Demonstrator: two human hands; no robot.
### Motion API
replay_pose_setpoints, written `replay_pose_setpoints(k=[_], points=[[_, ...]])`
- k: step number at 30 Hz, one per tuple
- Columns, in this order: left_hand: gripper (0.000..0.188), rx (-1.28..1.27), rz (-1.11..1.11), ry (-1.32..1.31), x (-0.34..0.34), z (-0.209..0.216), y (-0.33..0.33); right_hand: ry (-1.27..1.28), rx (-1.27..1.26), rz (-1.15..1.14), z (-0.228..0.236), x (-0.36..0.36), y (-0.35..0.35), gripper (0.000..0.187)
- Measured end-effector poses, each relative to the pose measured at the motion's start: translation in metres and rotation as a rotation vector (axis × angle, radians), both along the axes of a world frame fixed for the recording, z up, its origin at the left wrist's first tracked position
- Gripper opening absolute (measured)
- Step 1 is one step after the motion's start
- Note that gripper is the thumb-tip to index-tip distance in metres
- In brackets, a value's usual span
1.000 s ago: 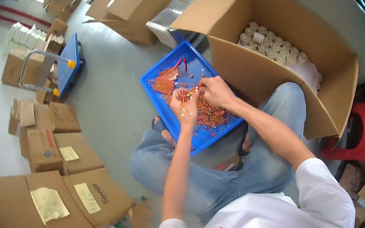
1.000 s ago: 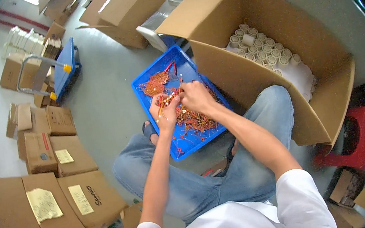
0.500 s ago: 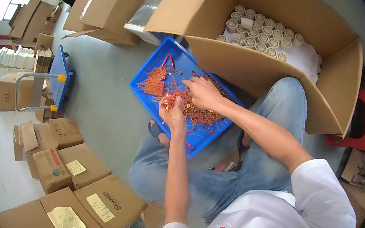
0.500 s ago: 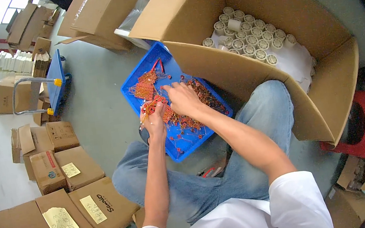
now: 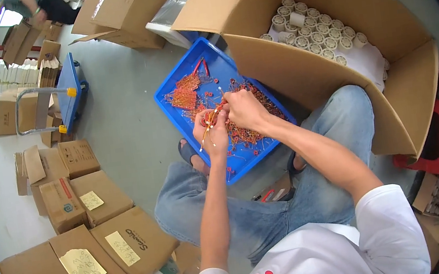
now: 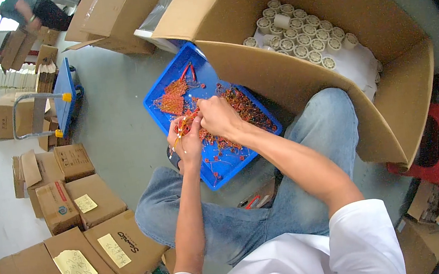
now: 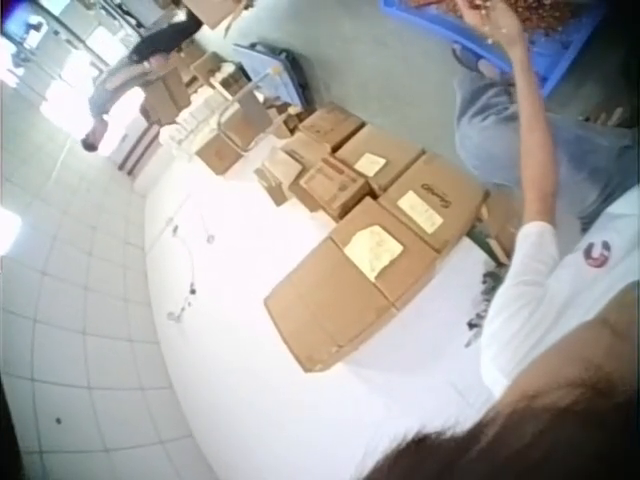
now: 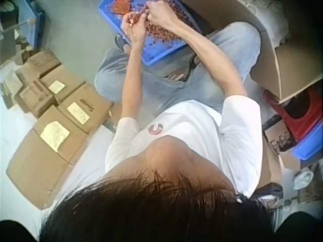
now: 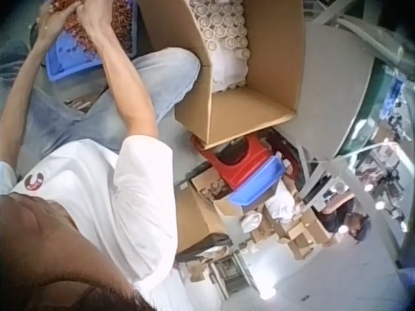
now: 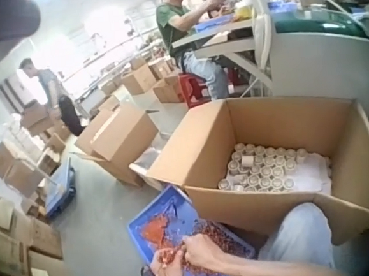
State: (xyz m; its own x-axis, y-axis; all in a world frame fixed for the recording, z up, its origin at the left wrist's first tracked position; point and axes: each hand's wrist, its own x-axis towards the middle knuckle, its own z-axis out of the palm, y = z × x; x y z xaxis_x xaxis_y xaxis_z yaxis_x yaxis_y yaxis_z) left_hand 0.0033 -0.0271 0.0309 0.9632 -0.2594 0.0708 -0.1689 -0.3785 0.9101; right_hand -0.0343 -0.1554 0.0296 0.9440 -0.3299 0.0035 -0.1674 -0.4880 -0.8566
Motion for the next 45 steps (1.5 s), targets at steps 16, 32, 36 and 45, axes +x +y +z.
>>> replay_pose_setpoints(k=[16,32,36,45], points=[[0.022,-0.126,-0.053,0.152,0.016,-0.045,0.02,0.15,-0.229,0.042,-0.012,-0.007,0.007,0.024],[0.016,-0.017,-0.372,0.412,0.02,0.001,0.027,-0.126,0.019,0.094,0.011,-0.004,0.003,0.019],[0.027,-0.17,-0.341,0.551,0.013,0.01,0.026,-0.222,0.136,0.087,0.002,-0.001,-0.001,0.024],[0.023,0.181,-0.304,0.213,-0.001,0.005,0.025,-0.013,-0.057,0.085,0.013,-0.012,0.01,0.019]])
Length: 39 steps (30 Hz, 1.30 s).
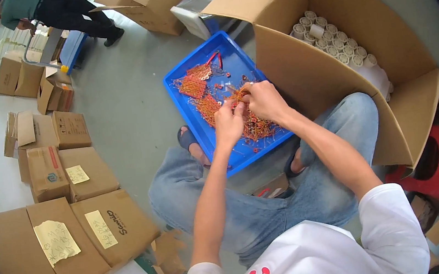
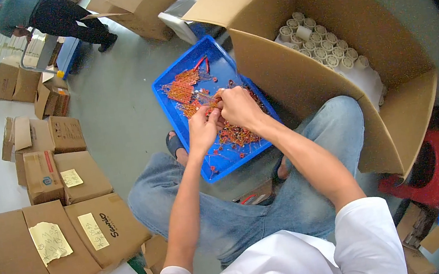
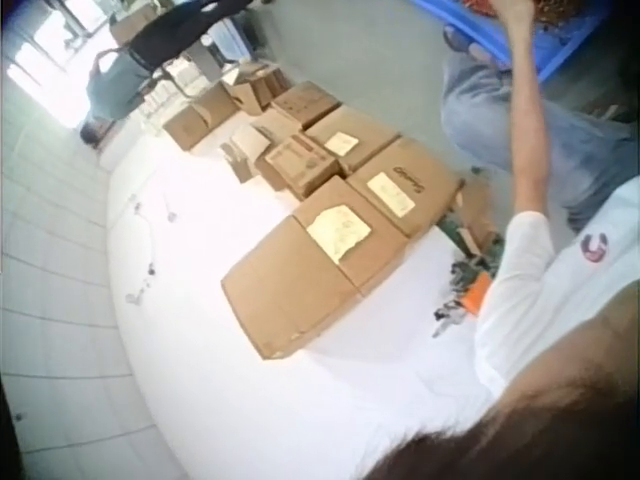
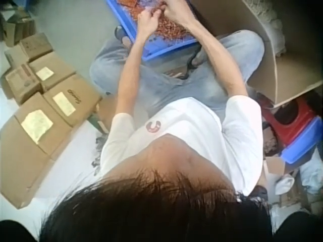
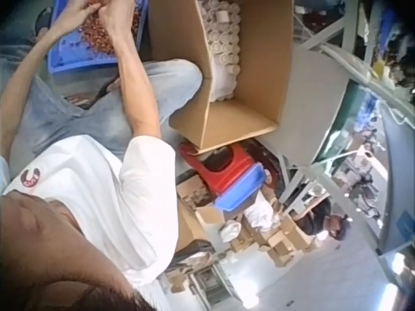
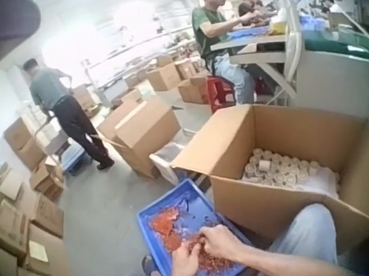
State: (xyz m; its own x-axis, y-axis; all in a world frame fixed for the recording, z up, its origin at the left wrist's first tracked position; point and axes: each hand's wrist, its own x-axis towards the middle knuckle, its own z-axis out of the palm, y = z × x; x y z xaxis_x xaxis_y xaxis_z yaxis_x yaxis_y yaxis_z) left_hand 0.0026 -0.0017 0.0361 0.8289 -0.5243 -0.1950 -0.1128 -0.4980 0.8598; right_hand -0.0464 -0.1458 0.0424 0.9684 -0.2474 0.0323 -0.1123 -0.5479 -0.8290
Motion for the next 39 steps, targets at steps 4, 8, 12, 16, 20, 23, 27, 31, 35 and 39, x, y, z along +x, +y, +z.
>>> replay_pose_setpoints(k=[4,8,12,16,20,23,27,31,35,39], points=[[0.027,-0.056,0.157,-0.092,-0.006,-0.004,-0.012,-0.079,-0.08,-0.156,-0.002,0.001,0.003,0.018],[0.028,-0.287,0.284,0.238,0.012,-0.01,0.003,-0.167,-0.073,-0.217,-0.005,0.003,-0.004,0.027],[0.028,-0.327,0.228,0.263,0.014,-0.01,0.005,-0.131,-0.208,-0.092,-0.027,0.004,-0.005,0.032],[0.032,-0.289,0.146,0.267,0.016,-0.012,0.013,-0.068,0.207,0.085,-0.012,0.009,-0.002,0.032],[0.033,-0.271,0.078,0.317,0.014,-0.001,0.006,-0.055,0.159,0.147,-0.01,0.005,-0.007,0.027],[0.03,-0.251,0.142,0.257,0.003,0.0,-0.003,-0.074,0.049,0.1,-0.015,0.006,-0.007,0.023],[0.027,-0.116,0.274,0.049,-0.013,-0.006,-0.009,-0.015,-0.14,-0.027,-0.011,-0.002,0.01,0.019],[0.026,-0.055,0.327,-0.117,-0.015,-0.013,-0.014,-0.04,-0.282,-0.102,-0.014,-0.002,0.015,0.017],[0.024,-0.045,0.389,-0.076,-0.013,-0.026,-0.017,-0.017,-0.316,-0.109,-0.02,-0.002,0.016,0.017],[0.028,-0.064,0.423,-0.006,-0.008,-0.033,-0.02,0.016,-0.316,-0.156,-0.015,0.0,0.016,0.016]])
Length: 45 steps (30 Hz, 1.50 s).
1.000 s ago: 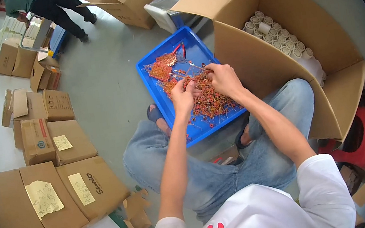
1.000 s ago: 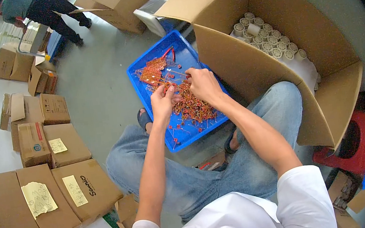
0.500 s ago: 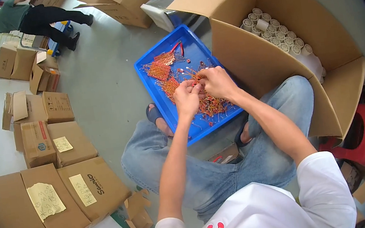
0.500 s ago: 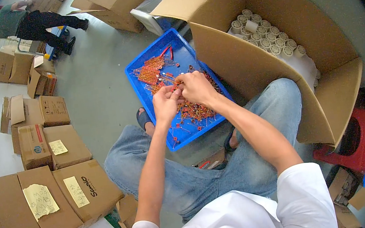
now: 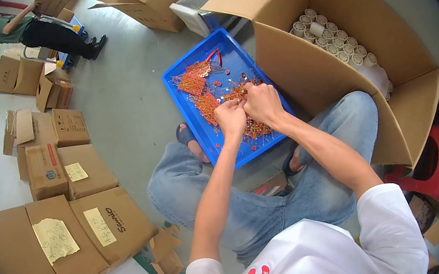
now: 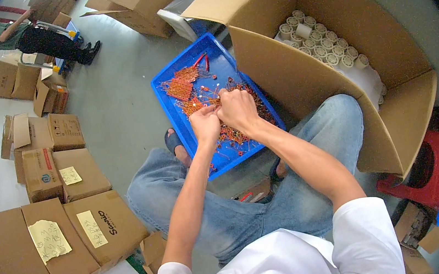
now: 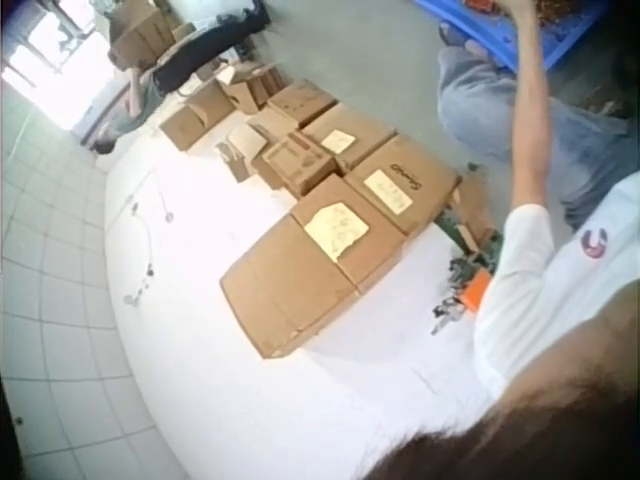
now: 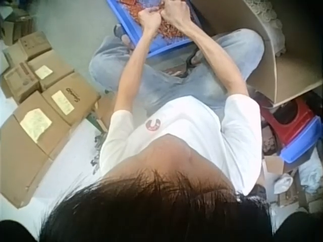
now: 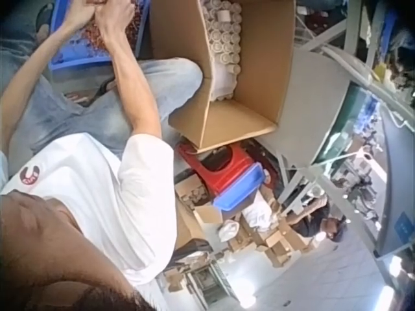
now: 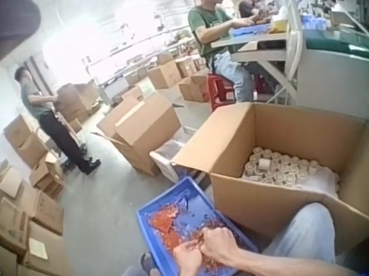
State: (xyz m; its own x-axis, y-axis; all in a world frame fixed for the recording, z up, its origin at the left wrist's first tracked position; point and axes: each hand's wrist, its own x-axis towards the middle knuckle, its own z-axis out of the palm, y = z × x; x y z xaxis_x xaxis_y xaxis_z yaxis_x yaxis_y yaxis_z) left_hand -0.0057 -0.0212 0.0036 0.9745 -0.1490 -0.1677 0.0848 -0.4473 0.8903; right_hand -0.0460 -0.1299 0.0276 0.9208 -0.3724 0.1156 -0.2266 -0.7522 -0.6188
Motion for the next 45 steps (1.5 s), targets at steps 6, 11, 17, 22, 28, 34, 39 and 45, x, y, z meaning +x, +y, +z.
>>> replay_pose_setpoints(k=[6,11,17,22,28,34,39,45], points=[[0.04,-0.128,-0.098,0.273,0.006,-0.034,-0.006,0.113,-0.052,-0.01,-0.008,-0.003,-0.023,0.024],[0.054,0.311,-0.242,0.069,0.014,-0.108,0.024,0.317,-0.076,0.132,-0.007,-0.009,-0.019,0.029],[0.054,0.572,0.095,0.174,0.06,-0.212,0.096,0.321,0.008,0.342,0.016,-0.022,0.013,0.024],[0.093,0.666,0.276,0.306,0.106,-0.266,0.083,0.426,0.032,0.493,0.01,-0.033,0.017,0.029],[0.124,0.84,0.454,0.313,0.137,-0.287,0.065,0.373,-0.032,0.438,0.005,-0.02,0.015,0.028],[0.106,0.796,0.357,0.375,0.132,-0.246,0.041,0.387,0.012,0.447,-0.005,-0.024,0.014,0.028],[0.099,0.829,0.247,0.341,0.126,-0.196,0.048,0.423,-0.008,0.482,-0.002,-0.024,0.011,0.027],[0.113,0.756,0.119,0.433,0.149,-0.138,0.08,0.387,-0.029,0.42,0.001,-0.017,-0.001,0.025]])
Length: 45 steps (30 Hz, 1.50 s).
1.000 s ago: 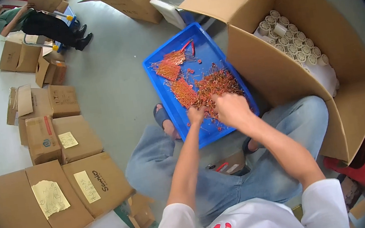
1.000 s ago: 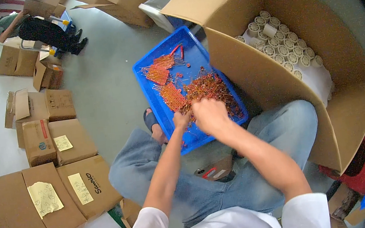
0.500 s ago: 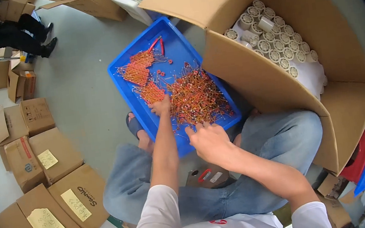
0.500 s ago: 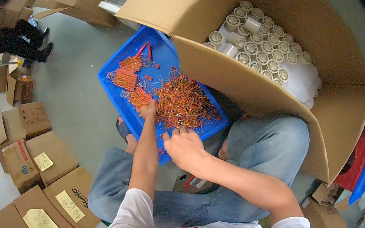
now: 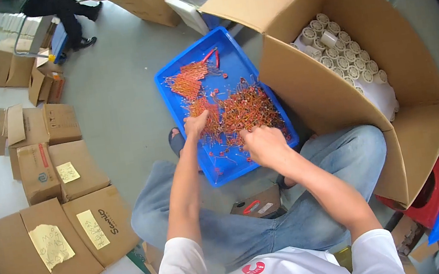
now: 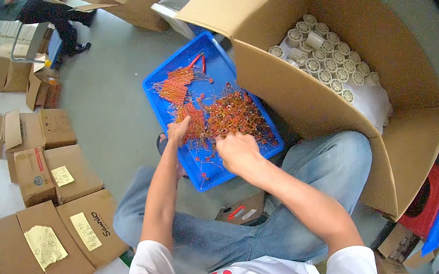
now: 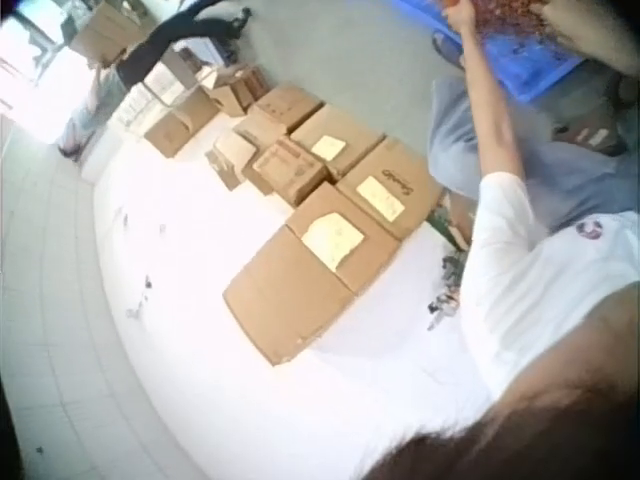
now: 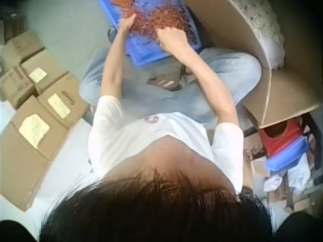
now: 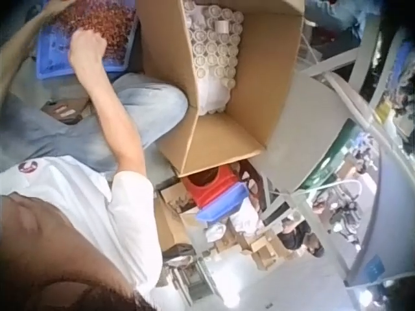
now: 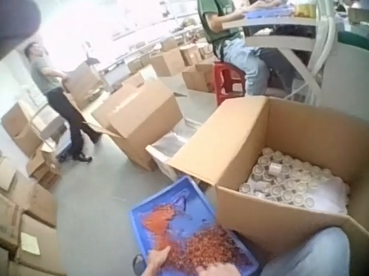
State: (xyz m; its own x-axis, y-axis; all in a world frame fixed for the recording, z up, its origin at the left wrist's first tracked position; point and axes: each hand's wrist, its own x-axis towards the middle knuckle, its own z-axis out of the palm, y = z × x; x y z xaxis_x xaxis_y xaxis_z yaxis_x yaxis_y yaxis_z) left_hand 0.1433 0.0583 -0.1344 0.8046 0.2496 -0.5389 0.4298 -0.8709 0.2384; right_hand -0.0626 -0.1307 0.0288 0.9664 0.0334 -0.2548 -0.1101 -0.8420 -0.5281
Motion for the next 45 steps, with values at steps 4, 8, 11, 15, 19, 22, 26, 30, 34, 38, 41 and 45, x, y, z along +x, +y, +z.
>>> replay_pose_setpoints(k=[4,8,11,15,19,22,26,30,34,38,41,45], points=[[0.12,0.046,-0.252,-0.105,-0.011,0.059,0.0,0.027,0.042,-0.037,-0.002,0.005,-0.006,0.031],[0.118,-0.017,-0.343,-0.181,-0.04,0.128,-0.003,-0.078,0.332,-0.24,-0.005,0.011,-0.002,0.04],[0.117,-0.18,-0.482,-0.191,-0.086,0.198,-0.017,-0.136,0.727,-0.387,-0.021,0.021,0.002,0.061],[0.12,-0.34,-0.739,-0.603,-0.144,0.218,-0.009,-0.117,1.27,-0.486,0.006,0.022,0.008,0.048],[0.099,-0.999,-0.507,-0.431,-0.141,0.211,-0.004,-0.069,1.456,-0.372,0.023,0.007,-0.01,0.026],[0.054,-1.399,-0.301,-0.01,-0.145,0.224,-0.011,-0.007,1.582,-0.34,0.022,-0.002,-0.005,0.029],[0.033,-1.455,-0.281,0.003,-0.146,0.194,-0.007,-0.073,1.439,-0.283,0.028,-0.001,0.007,0.036],[0.024,-1.305,-0.35,-0.178,-0.153,0.181,-0.014,-0.188,1.104,-0.399,0.014,-0.001,0.012,0.035],[0.029,-1.014,-0.444,-0.419,-0.164,0.166,-0.03,-0.368,0.881,-0.461,0.003,-0.002,0.017,0.028],[0.026,-0.755,-0.426,-0.688,-0.167,0.171,-0.048,-0.46,0.769,-0.587,-0.01,0.003,0.005,0.026],[0.035,-0.912,-0.159,-0.468,-0.149,0.171,-0.037,-0.484,1.109,-0.75,0.005,0.012,-0.01,0.022],[0.05,-1.137,-0.116,-0.49,-0.149,0.178,-0.033,-0.453,1.372,-0.837,0.017,0.01,-0.026,0.02]])
